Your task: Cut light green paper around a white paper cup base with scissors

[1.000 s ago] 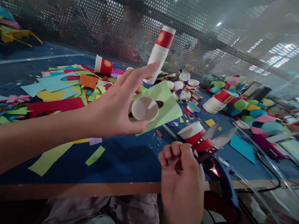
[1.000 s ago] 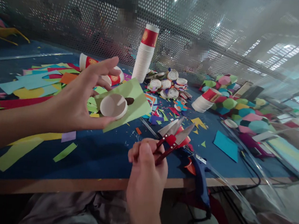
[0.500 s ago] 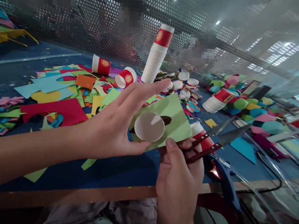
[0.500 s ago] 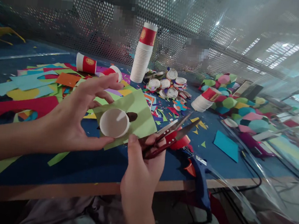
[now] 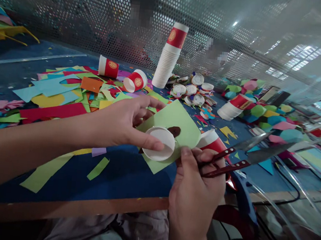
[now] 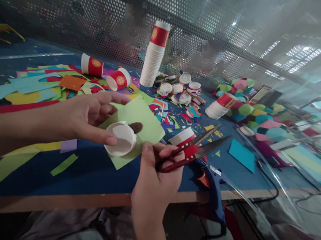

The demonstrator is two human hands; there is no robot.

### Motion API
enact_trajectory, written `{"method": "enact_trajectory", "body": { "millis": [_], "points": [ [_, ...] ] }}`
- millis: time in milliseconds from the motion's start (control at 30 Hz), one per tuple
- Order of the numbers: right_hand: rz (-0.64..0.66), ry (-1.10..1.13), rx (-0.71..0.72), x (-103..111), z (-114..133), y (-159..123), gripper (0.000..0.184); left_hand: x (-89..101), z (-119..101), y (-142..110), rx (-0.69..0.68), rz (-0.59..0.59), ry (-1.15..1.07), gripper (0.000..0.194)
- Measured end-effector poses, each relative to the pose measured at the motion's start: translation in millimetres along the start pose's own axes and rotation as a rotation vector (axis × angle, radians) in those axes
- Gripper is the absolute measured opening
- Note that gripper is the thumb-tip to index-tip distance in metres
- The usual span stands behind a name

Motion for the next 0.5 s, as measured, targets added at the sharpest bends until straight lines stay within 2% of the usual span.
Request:
{"method": "enact_trajectory", "body": {
  "millis": [100, 200, 433, 500],
  "points": [
    [-0.011, -0.045, 0.016, 3, 0, -1, 0.026, -5.8, 8, 3, 0.089, 0.103, 0.005, 0.064],
    [-0.035, -0.094, 0.045, 6, 3, -3, 0.025, -7.8, 7, 3, 0.093, 0.133, 0.045, 0.05],
    [-0.049, -0.133, 0.166, 2, 19, -9, 0.023, -7.0, 0, 3, 0.074, 0.177, 0.049, 0.058],
    [-0.058, -0.122, 0.151, 1, 20, -9, 0.023, 3.9, -1, 4, 0.049, 0.1, 0.074, 0.06]
  ]
}}
Point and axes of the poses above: each hand's wrist, its own y-axis towards the middle knuckle, its own x-axis out of the back of the hand, z = x × y, the point moved 9 cm from there along y, towards the middle knuckle, and after that the axes turned 4 degrees about z, right-handed, at the moved point
